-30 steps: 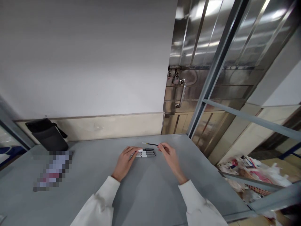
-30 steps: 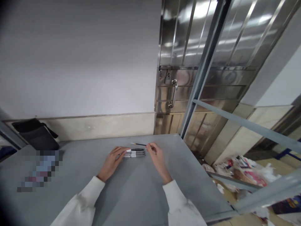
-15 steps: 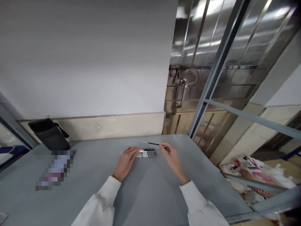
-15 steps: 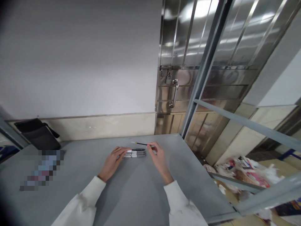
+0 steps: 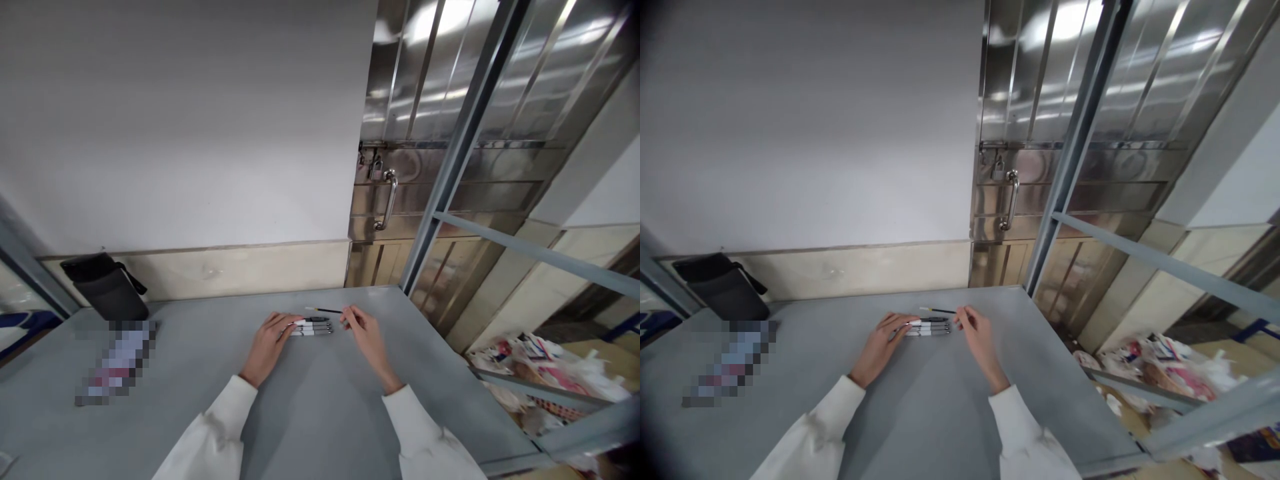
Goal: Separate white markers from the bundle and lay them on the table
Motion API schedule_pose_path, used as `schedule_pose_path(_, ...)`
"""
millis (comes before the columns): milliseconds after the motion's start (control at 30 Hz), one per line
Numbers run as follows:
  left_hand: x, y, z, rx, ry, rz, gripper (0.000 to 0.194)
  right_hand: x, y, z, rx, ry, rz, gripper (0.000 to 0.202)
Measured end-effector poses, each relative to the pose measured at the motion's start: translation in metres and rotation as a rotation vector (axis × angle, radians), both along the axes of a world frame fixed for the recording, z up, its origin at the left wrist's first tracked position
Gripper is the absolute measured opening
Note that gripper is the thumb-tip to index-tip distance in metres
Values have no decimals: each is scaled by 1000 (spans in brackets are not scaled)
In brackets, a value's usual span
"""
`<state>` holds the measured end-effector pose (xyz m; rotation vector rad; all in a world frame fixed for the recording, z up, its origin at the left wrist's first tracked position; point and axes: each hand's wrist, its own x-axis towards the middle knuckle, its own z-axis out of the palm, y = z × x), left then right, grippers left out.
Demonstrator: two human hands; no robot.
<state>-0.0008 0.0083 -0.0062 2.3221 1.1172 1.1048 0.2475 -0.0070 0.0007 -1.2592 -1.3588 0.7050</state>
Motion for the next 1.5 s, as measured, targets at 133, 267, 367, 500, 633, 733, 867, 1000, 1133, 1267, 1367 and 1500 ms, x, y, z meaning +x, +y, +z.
schedule_pose_path(133,0,-1,1,-10,-15,10,28,0,-1,0,6,-5,-4,57)
schedule_pose_path(267,0,-3,2,-8,-27,39,26,-1,-1,0,5,-6,-16,59)
schedule_pose_path(367,-1,-3,2,-15,-31,50,26,0,-1,0,-6,6,-10,61)
schedule_pose_path(500,-1,-3,2,-40,-49,56,28,0,-1,2,-10,-6,-7,56)
schedule_pose_path(633,-1,-2,2,-47,-59,62,30,-1,-1,2,-7,-13,9,50)
schedule_pose_path(733,-2,-1,2,-45,-61,80,30,-2,-1,0,14,-23,35,47)
schedule_pose_path(867,-3,0,0,-39,-81,103,29,-3,1,-2,4,-39,57,44)
schedule_pose_path(1000,-3,1,-2,-55,-110,132,28,-3,0,-2,-5,-54,76,41)
schedule_pose_path(1133,-4,1,-1,-78,-136,133,28,-4,-1,-1,4,-63,96,37)
schedule_pose_path(1267,-3,0,0,-76,-135,122,29,-5,-2,-1,21,-72,120,34)
schedule_pose_path(1367,-3,0,0,-71,-112,102,28,-6,-2,-2,39,-82,153,32)
schedule_pose_path(1500,-1,1,0,-39,-52,65,24,-6,-1,-5,53,-112,177,27)
